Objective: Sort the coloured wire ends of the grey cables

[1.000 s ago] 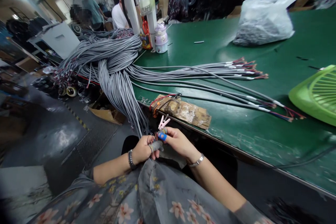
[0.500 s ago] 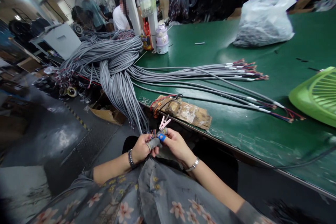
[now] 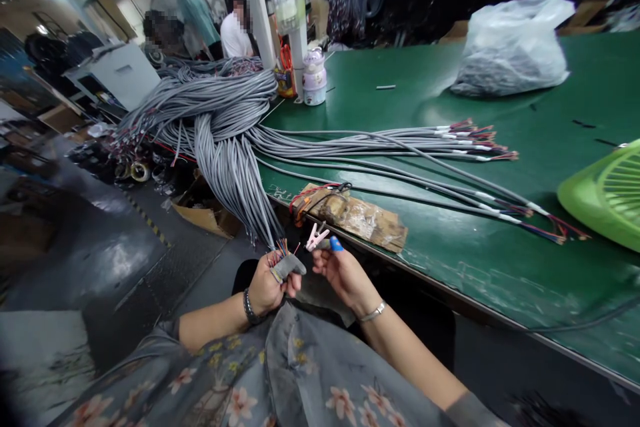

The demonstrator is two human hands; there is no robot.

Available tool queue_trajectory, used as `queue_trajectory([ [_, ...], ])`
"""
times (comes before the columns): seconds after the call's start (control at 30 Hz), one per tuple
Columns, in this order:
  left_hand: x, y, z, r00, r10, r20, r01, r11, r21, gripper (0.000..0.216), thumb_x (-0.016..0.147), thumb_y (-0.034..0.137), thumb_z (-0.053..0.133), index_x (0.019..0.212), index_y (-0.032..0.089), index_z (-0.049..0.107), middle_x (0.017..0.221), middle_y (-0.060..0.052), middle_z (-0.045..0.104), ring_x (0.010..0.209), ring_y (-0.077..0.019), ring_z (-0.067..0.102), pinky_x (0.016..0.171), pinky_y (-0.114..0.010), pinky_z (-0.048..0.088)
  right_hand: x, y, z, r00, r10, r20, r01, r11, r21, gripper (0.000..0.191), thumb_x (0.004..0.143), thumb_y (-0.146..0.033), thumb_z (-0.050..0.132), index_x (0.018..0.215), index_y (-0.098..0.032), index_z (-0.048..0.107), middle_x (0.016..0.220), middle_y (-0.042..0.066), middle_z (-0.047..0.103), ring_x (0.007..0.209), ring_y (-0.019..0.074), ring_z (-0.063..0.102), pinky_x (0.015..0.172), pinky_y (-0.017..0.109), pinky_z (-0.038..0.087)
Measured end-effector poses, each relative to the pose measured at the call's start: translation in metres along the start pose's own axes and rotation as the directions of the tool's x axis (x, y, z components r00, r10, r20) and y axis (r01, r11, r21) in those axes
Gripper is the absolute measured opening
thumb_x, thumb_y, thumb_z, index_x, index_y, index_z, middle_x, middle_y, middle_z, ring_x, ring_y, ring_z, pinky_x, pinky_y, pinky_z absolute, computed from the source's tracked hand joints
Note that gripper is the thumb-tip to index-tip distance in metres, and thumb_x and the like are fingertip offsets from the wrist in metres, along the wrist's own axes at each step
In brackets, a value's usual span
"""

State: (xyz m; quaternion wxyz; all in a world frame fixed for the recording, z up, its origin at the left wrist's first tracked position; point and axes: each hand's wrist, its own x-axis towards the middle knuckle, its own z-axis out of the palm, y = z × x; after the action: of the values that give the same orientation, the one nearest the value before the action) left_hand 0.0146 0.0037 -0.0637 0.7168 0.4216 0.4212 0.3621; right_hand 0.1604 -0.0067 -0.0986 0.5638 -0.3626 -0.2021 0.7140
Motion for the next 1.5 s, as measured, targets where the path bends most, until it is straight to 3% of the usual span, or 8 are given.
queue_trajectory([
  [0.3, 0.007, -0.011, 0.005, 0.999, 0.005, 0.034, -0.008, 0.995, 0.099, 0.051, 0.066, 0.065, 0.065, 0.062, 0.014, 0.059, 0.045, 0.000, 0.058, 0.031, -0.0065, 0.045, 0.033, -0.019, 0.031, 0.018, -0.006, 0.015, 0.998, -0.030, -0.047, 0.032, 0.998, 0.056, 0.042, 0.064, -0.062, 0.074, 0.071, -0.021, 0.069, 0.067, 0.001, 0.063, 0.059, 0.0139, 0.055, 0.057, 0.026, 0.049],
  [0.53, 0.008, -0.008, 0.008, 1.000, -0.016, -0.015, 0.017, 0.992, 0.124, 0.053, 0.059, 0.067, 0.068, 0.057, 0.015, 0.055, 0.042, 0.001, 0.055, 0.029, -0.0062, 0.042, 0.031, -0.019, 0.027, 0.020, -0.005, 0.020, 0.987, -0.068, -0.146, 0.077, 0.995, 0.061, 0.038, 0.064, -0.059, 0.076, 0.067, -0.022, 0.065, 0.066, 0.001, 0.060, 0.057, 0.0161, 0.052, 0.060, 0.031, 0.048],
  [0.77, 0.004, -0.007, 0.003, 0.999, -0.045, -0.024, 0.048, 0.992, 0.119, 0.051, 0.059, 0.065, 0.068, 0.058, 0.016, 0.055, 0.041, 0.001, 0.054, 0.028, -0.0063, 0.040, 0.031, -0.020, 0.026, 0.011, -0.002, 0.016, 0.998, 0.023, -0.065, -0.017, 0.995, 0.096, 0.055, 0.055, -0.074, 0.071, 0.077, -0.023, 0.067, 0.069, 0.001, 0.060, 0.059, 0.0149, 0.051, 0.058, 0.029, 0.044],
  [0.87, -0.001, -0.008, -0.003, 0.999, -0.021, -0.029, 0.026, 0.988, 0.153, 0.051, 0.062, 0.065, 0.067, 0.060, 0.015, 0.056, 0.043, 0.001, 0.055, 0.029, -0.0068, 0.042, 0.032, -0.020, 0.027, -0.001, 0.001, 0.012, 0.999, 0.045, 0.011, -0.046, 0.999, 0.025, 0.055, 0.054, -0.072, 0.073, 0.072, -0.021, 0.065, 0.066, 0.000, 0.058, 0.058, 0.0139, 0.050, 0.058, 0.029, 0.042],
  [0.97, -0.005, -0.006, -0.006, 1.000, -0.012, -0.019, 0.015, 0.974, 0.226, 0.051, 0.064, 0.066, 0.065, 0.060, 0.016, 0.056, 0.044, 0.000, 0.055, 0.031, -0.0069, 0.043, 0.034, -0.020, 0.028, -0.011, 0.004, 0.012, 0.999, -0.005, 0.053, 0.010, 0.995, -0.101, 0.050, 0.055, -0.064, 0.078, 0.070, -0.019, 0.064, 0.062, -0.001, 0.055, 0.056, 0.0129, 0.047, 0.057, 0.029, 0.039],
  [1.1, -0.007, -0.002, -0.004, 1.000, -0.017, -0.005, 0.017, 0.955, 0.295, 0.053, 0.063, 0.068, 0.064, 0.062, 0.016, 0.056, 0.044, 0.001, 0.054, 0.033, -0.0066, 0.043, 0.035, -0.019, 0.030, -0.017, 0.005, 0.019, 0.995, -0.096, 0.000, 0.093, 0.962, -0.258, 0.043, 0.057, -0.056, 0.081, 0.064, -0.019, 0.060, 0.056, -0.003, 0.052, 0.052, 0.0117, 0.043, 0.054, 0.028, 0.034],
  [1.37, -0.003, -0.010, -0.008, 0.996, -0.059, 0.064, 0.030, 0.924, 0.381, 0.046, 0.061, 0.059, 0.073, 0.059, 0.016, 0.055, 0.043, 0.003, 0.052, 0.033, -0.0058, 0.042, 0.035, -0.018, 0.031, -0.018, 0.003, 0.018, 0.998, -0.055, 0.012, 0.056, 0.957, -0.286, 0.040, 0.058, -0.054, 0.080, 0.069, -0.019, 0.067, 0.061, 0.001, 0.063, 0.056, 0.0145, 0.051, 0.058, 0.030, 0.040],
  [1.5, -0.003, -0.009, -0.008, 0.996, -0.053, 0.066, 0.024, 0.927, 0.373, 0.049, 0.065, 0.064, 0.066, 0.063, 0.016, 0.059, 0.043, 0.003, 0.053, 0.033, -0.0054, 0.041, 0.035, -0.018, 0.030, -0.016, 0.002, 0.017, 0.998, -0.065, -0.016, 0.057, 0.955, -0.290, 0.038, 0.058, -0.052, 0.080, 0.066, -0.018, 0.066, 0.057, -0.001, 0.059, 0.053, 0.0122, 0.046, 0.056, 0.028, 0.035],
])
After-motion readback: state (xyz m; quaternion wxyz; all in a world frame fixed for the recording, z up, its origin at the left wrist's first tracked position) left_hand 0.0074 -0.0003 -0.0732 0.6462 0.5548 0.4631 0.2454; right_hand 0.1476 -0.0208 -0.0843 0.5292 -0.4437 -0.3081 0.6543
